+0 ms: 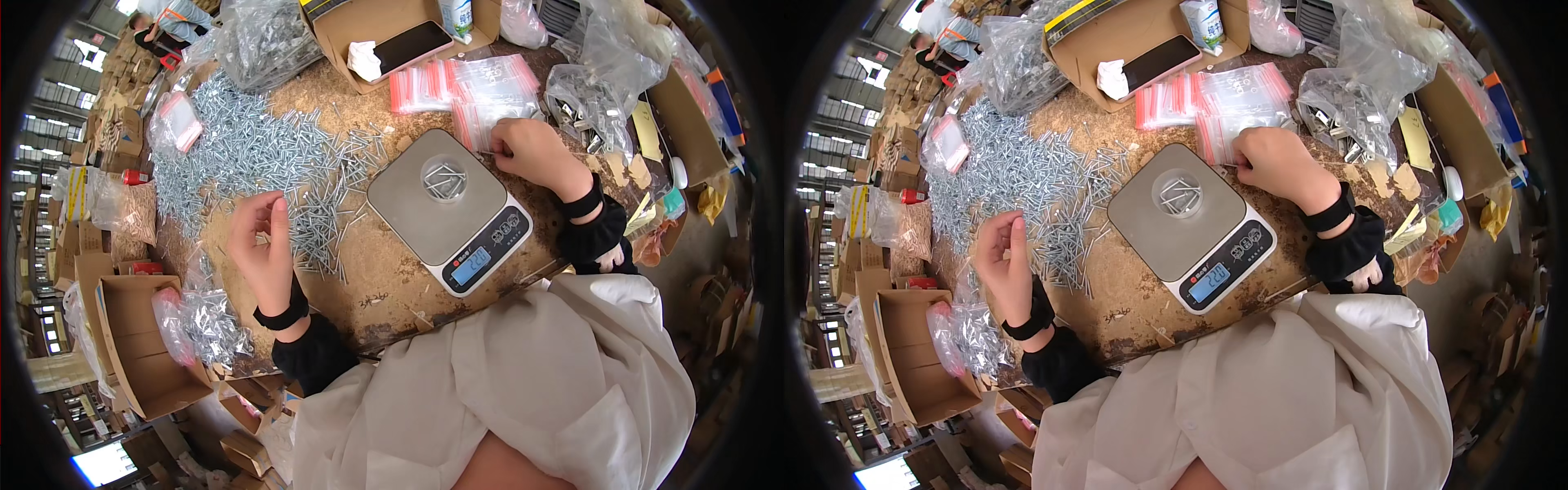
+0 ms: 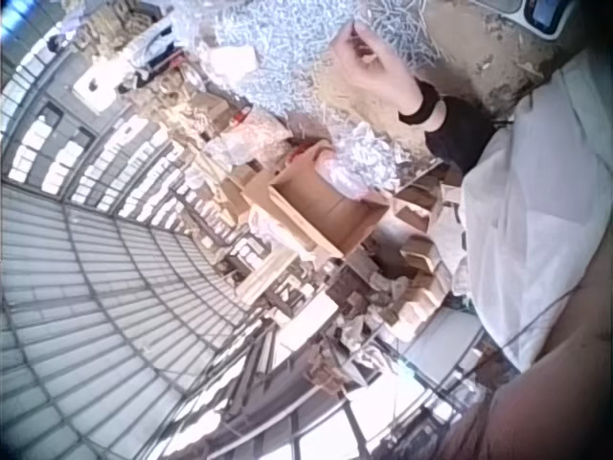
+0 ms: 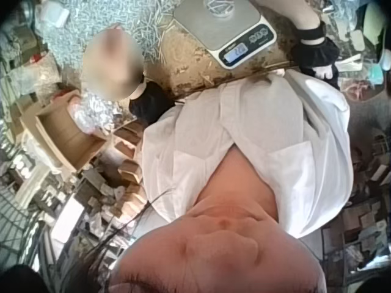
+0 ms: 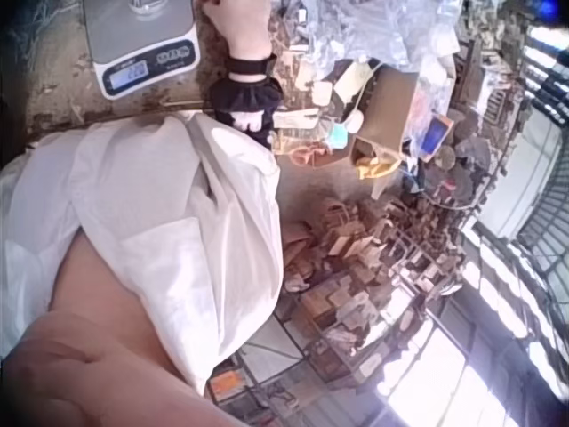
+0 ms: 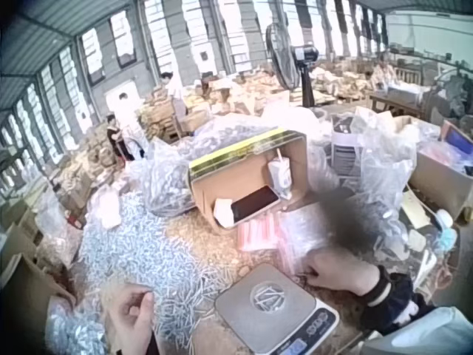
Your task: The person scoops metal screws from a large pile on a table and places them onto a digital scale. After weighing, the person transfers the screws into small plastic bags, seals them, and places the bags into a cardboard box. The process is repeated multiple times throughout the video.
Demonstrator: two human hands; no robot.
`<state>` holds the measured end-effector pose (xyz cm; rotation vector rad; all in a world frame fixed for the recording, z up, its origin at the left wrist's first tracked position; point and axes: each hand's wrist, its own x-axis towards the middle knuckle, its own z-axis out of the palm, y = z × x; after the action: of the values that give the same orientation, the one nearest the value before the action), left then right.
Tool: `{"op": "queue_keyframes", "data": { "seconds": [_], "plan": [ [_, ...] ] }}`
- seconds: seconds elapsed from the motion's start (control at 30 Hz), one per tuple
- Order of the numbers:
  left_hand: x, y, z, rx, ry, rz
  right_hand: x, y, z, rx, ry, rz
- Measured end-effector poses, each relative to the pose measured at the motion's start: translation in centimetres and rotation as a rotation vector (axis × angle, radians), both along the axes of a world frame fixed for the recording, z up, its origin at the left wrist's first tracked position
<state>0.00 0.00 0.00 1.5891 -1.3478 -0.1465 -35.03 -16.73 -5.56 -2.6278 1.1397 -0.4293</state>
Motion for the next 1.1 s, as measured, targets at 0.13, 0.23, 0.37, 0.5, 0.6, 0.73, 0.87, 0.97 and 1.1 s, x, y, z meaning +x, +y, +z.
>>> {"op": "queue_keyframes", "data": {
  "seconds": [0.13, 0.23, 0.37, 0.5, 0.6, 0.73, 0.87, 0.97, 1.1],
  "plan": [
    [0.1, 0.0, 0.3, 0.022, -0.035, -0.001, 0.0, 0.2, 0.0, -0.045, 0.008, 0.004],
    [1.0, 0.1, -0.2, 0.229, -0.077, 0.048, -0.2, 0.2, 0.8, -0.014, -0.035, 0.016],
    [3.8, 0.5, -3.9, 0.464, -0.406, 0.078, 1.2, 1.3, 4.6, 0.133, -0.348, 0.082],
    [2.6, 0.1, -4.2, 0.585, -0.465, 0.088, 3.9, 3.3, 5.0, 0.19, -0.647, 0.283],
    [3.2, -0.1, -4.9, 0.525, -0.454, 0.051, 4.2, 3.1, 4.2, 0.039, -0.584, 0.302],
    [3.5, -0.2, -5.6, 0.522, -0.392, 0.017, 2.3, 1.4, 4.8, 0.01, -0.614, 0.129],
    [3.3, -0.4, -5.5, 0.496, -0.332, -0.061, -0.1, 0.1, 3.2, 0.048, -0.339, 0.099],
    [3.5, -0.6, -5.1, 0.563, -0.307, -0.084, -0.2, 0.5, 1.1, 0.067, -0.234, 0.174],
    [3.8, -0.6, -5.4, 0.529, -0.247, -0.091, 1.1, 0.7, 0.3, -0.009, -0.08, 0.123]
  ]
}}
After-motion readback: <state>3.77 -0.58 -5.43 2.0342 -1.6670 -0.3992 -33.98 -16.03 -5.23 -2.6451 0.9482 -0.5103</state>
